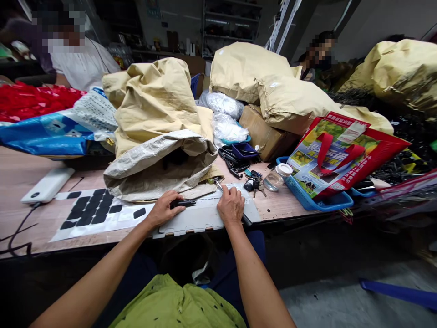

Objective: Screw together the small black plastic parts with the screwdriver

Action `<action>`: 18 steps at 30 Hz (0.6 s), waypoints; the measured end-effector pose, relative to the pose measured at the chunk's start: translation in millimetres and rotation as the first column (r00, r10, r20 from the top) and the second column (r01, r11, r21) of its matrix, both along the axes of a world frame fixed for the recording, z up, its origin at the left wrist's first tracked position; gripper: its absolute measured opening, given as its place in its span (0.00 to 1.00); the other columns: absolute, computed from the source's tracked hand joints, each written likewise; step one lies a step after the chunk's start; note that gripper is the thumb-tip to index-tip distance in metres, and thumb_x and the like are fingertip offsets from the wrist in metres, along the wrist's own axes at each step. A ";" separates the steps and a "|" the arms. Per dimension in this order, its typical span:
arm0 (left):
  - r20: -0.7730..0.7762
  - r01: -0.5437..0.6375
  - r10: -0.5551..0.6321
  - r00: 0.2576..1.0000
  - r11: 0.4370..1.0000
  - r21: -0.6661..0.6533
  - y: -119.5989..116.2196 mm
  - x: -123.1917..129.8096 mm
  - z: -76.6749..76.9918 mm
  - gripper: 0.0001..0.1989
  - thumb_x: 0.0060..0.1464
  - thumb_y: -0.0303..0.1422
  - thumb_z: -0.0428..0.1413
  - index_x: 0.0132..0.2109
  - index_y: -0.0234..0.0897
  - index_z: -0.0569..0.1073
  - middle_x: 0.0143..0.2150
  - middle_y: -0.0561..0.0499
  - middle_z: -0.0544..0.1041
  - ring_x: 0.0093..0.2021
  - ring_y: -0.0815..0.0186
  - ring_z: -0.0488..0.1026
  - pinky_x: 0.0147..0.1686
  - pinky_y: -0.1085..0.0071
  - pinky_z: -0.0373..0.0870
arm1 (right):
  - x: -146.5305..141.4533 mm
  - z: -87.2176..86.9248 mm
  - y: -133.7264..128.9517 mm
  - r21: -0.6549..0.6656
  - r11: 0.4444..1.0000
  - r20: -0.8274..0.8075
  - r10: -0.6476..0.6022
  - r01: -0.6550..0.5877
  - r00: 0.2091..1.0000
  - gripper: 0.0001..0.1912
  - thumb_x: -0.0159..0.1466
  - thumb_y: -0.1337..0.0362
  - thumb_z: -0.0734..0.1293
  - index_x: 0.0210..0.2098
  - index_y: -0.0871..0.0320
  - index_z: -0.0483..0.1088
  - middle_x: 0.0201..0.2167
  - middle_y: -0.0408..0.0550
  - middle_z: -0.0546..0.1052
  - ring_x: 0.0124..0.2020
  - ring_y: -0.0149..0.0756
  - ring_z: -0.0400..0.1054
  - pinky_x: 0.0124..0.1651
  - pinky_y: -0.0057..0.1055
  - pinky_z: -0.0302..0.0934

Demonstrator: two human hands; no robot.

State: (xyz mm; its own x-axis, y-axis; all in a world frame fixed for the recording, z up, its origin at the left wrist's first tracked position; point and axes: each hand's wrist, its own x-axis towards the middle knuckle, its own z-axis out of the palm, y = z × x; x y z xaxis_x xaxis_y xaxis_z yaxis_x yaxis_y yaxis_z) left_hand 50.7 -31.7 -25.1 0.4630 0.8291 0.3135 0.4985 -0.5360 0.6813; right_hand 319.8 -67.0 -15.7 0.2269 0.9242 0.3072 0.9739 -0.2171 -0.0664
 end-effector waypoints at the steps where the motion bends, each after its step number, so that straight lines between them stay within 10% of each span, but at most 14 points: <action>1: 0.002 0.000 0.000 1.000 1.000 -0.002 1.1 -0.5 -1.0 0.08 0.57 0.33 0.62 0.44 0.39 0.76 0.41 0.49 0.76 0.45 0.59 0.72 0.48 0.63 0.68 | 0.8 0.3 1.0 -0.002 1.000 -0.009 0.002 -0.002 1.000 0.19 0.72 0.62 0.60 0.60 0.52 0.70 0.44 0.53 0.71 0.46 0.44 0.61 0.44 0.36 0.50; 8: 0.020 0.010 -0.010 1.000 1.000 -0.010 5.0 -1.1 -5.3 0.07 0.58 0.33 0.63 0.44 0.38 0.80 0.39 0.48 0.76 0.43 0.60 0.72 0.46 0.65 0.68 | 4.2 17.3 -8.4 0.004 1.000 -0.262 0.004 -0.003 0.965 0.20 0.71 0.66 0.60 0.60 0.53 0.72 0.45 0.52 0.74 0.48 0.42 0.66 0.48 0.34 0.57; 18: 0.046 -0.003 0.003 0.999 1.000 -0.005 4.4 -1.6 -6.4 0.09 0.54 0.29 0.65 0.44 0.36 0.82 0.37 0.48 0.76 0.41 0.61 0.72 0.44 0.66 0.67 | -60.1 23.2 -74.5 0.282 0.878 -0.629 0.474 -0.388 0.616 0.20 0.74 0.63 0.57 0.62 0.54 0.69 0.48 0.52 0.76 0.51 0.38 0.72 0.56 0.35 0.66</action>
